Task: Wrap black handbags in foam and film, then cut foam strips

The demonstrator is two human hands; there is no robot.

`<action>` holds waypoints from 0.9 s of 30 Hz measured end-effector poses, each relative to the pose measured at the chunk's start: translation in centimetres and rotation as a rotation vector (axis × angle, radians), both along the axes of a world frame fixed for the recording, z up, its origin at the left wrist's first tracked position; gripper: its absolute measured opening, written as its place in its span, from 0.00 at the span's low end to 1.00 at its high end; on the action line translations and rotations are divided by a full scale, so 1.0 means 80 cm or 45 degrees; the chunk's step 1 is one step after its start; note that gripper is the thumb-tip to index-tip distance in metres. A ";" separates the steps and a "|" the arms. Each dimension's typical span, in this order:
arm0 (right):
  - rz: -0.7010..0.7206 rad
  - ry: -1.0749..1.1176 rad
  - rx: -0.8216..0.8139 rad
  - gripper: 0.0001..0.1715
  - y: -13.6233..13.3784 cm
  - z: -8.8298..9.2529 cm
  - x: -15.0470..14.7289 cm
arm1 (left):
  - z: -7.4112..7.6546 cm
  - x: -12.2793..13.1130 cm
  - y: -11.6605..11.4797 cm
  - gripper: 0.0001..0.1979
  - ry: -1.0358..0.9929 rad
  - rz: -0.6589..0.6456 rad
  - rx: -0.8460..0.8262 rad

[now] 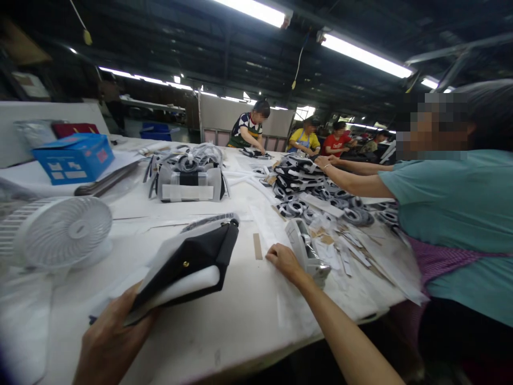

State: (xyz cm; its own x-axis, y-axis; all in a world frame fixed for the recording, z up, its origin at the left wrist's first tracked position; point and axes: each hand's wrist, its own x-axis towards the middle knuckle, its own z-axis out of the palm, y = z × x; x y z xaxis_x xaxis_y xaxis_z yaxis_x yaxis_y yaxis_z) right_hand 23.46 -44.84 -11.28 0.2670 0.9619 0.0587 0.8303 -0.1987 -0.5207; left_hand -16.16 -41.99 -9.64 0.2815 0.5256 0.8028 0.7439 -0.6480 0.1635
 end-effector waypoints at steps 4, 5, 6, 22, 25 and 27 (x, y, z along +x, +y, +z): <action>-0.014 0.196 0.084 0.16 -0.003 0.024 0.002 | 0.000 -0.004 0.004 0.17 -0.047 0.044 -0.049; 0.019 0.237 0.099 0.17 -0.007 0.034 -0.002 | 0.000 -0.005 0.004 0.18 -0.061 0.054 -0.057; 0.069 0.286 0.099 0.19 -0.011 0.044 -0.009 | 0.000 -0.005 0.004 0.18 -0.072 0.063 -0.069; 0.799 0.754 -0.517 0.18 -0.099 0.053 -0.166 | 0.003 -0.005 -0.001 0.17 -0.204 0.013 -0.187; 0.770 0.848 -0.398 0.17 -0.097 0.033 -0.158 | 0.002 -0.003 -0.001 0.17 -0.194 0.003 -0.177; 0.687 0.798 -0.227 0.15 -0.097 0.014 -0.149 | 0.003 -0.002 -0.001 0.17 -0.186 0.010 -0.179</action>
